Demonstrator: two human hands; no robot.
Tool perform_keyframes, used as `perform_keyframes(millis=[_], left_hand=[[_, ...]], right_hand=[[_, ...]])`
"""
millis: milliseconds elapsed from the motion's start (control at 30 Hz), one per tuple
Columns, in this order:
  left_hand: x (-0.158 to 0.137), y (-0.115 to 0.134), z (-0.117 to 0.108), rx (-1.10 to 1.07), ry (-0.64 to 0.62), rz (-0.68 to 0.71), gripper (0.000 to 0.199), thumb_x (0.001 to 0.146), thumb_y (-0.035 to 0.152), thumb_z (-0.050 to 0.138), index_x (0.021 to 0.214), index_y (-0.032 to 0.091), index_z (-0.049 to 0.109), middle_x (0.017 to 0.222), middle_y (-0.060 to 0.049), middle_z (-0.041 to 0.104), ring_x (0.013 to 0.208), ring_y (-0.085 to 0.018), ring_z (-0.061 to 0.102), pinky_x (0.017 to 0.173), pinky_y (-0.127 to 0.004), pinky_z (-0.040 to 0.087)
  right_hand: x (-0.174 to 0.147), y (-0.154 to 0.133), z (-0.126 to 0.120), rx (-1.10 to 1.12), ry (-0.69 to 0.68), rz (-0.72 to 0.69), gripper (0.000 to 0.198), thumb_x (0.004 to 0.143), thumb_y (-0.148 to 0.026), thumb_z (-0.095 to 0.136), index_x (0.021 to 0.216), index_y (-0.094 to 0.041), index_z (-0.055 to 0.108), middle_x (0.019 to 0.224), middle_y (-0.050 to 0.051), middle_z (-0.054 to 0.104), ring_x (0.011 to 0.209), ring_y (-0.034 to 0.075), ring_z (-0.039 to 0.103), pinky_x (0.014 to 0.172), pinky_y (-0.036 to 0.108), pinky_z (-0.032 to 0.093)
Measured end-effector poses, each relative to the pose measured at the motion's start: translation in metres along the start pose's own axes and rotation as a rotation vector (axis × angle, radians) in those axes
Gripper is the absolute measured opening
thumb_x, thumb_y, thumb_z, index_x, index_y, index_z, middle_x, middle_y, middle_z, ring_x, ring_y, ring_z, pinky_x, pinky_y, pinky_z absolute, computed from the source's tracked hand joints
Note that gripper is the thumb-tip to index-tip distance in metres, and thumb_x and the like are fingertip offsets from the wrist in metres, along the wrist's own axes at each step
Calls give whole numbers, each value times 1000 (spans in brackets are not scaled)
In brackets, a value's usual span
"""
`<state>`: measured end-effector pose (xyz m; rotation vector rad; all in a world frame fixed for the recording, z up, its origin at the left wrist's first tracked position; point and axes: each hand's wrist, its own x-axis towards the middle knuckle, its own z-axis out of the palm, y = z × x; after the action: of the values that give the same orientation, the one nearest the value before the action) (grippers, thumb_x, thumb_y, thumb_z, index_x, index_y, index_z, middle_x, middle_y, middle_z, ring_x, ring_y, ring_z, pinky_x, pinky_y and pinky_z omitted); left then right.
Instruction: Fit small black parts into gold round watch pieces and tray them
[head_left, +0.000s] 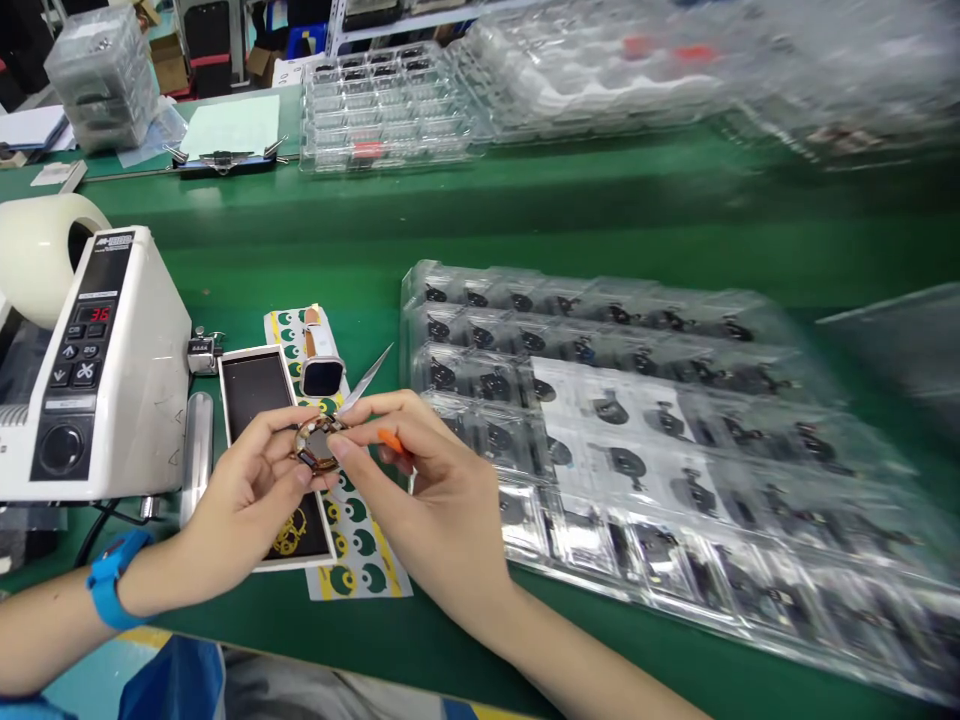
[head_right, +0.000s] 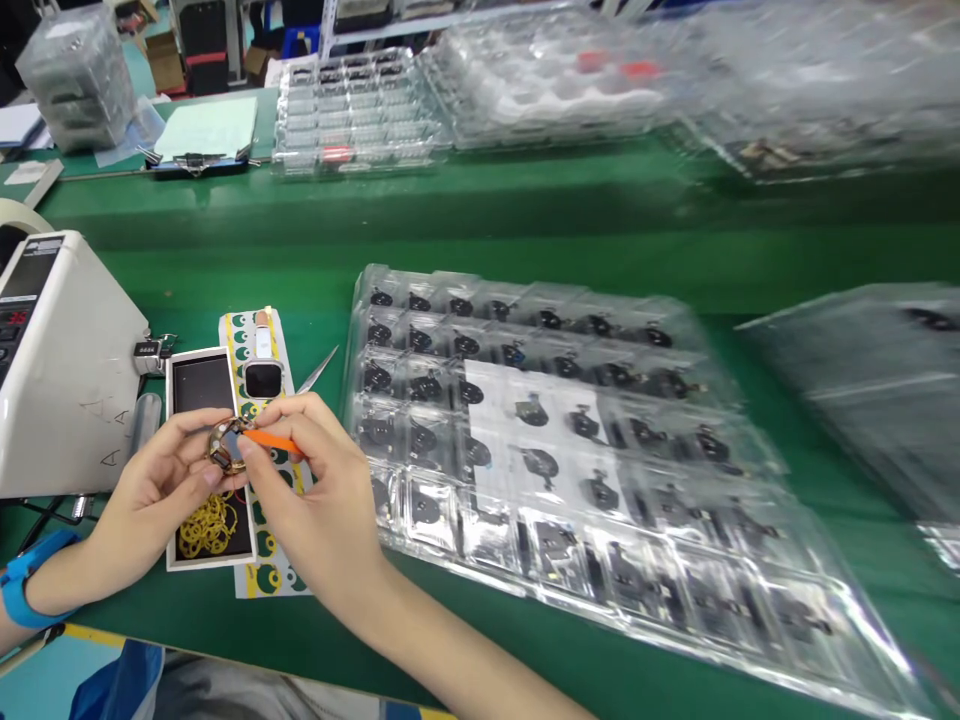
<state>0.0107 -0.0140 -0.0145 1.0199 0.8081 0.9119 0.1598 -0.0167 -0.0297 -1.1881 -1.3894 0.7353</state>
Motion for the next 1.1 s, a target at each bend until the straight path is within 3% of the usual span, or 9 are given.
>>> perform_keyframes(millis=[300,467,533,633,733,833,967,1033,1100], left_hand=[[2,-3,3,-79,46,-5,23,88,25,68,107,19,55,99,-3,72,93,-13,69,88,-23,54],[6,-5,1,-67,140,-22,25,81,27,74,93,19,54,73,1,71,71,-13,70,70,-22,58],[8,-4,0,-49,180,-51,27,79,28,76,90,19,53,68,2,69,65,-12,68,66,-22,58],[8,-4,-1,-42,196,-76,29,77,29,77,89,19,53,68,3,68,62,-11,65,64,-23,59],[7,-4,-3,-3,179,-78,27,77,29,75,90,19,53,70,3,66,63,-11,64,66,-25,59],[6,-2,-8,269,105,-49,11,83,24,64,91,18,59,76,-1,67,68,-14,63,66,-26,54],[8,7,-14,709,111,175,12,79,13,58,77,18,68,77,-2,64,73,-17,58,67,-28,45],[10,10,-14,671,177,189,7,75,15,62,70,18,66,69,-1,60,68,-15,54,62,-26,42],[11,12,-12,503,215,70,7,72,18,66,67,17,60,61,2,57,58,-12,50,54,-23,38]], right_hand=[[-2,5,5,-77,-13,-108,17,85,-8,58,73,-20,59,84,1,58,78,14,59,66,27,50],[-8,10,8,-313,26,-323,15,84,-7,60,86,-21,55,93,5,57,87,18,61,68,29,52],[-9,12,8,-393,53,-343,17,84,-12,63,95,-21,53,97,7,57,89,20,61,64,30,52],[-5,12,6,-378,-43,-284,12,89,-18,61,97,-20,53,96,7,57,88,21,61,65,31,53],[2,8,1,-286,-163,-245,9,91,-15,55,85,-21,53,84,3,57,79,18,60,65,30,51],[6,5,-4,-291,-211,-255,14,90,-13,53,79,-21,51,77,2,57,72,17,59,60,29,49],[0,1,-7,-476,-142,-495,10,89,-13,52,86,-20,57,83,6,64,74,18,61,59,30,51],[-6,0,-8,-573,-44,-735,8,89,-16,56,88,-19,63,85,7,68,68,16,58,52,28,47],[-12,-2,-9,-639,-17,-979,14,88,-14,58,82,-20,68,83,4,70,62,13,53,46,26,40]])
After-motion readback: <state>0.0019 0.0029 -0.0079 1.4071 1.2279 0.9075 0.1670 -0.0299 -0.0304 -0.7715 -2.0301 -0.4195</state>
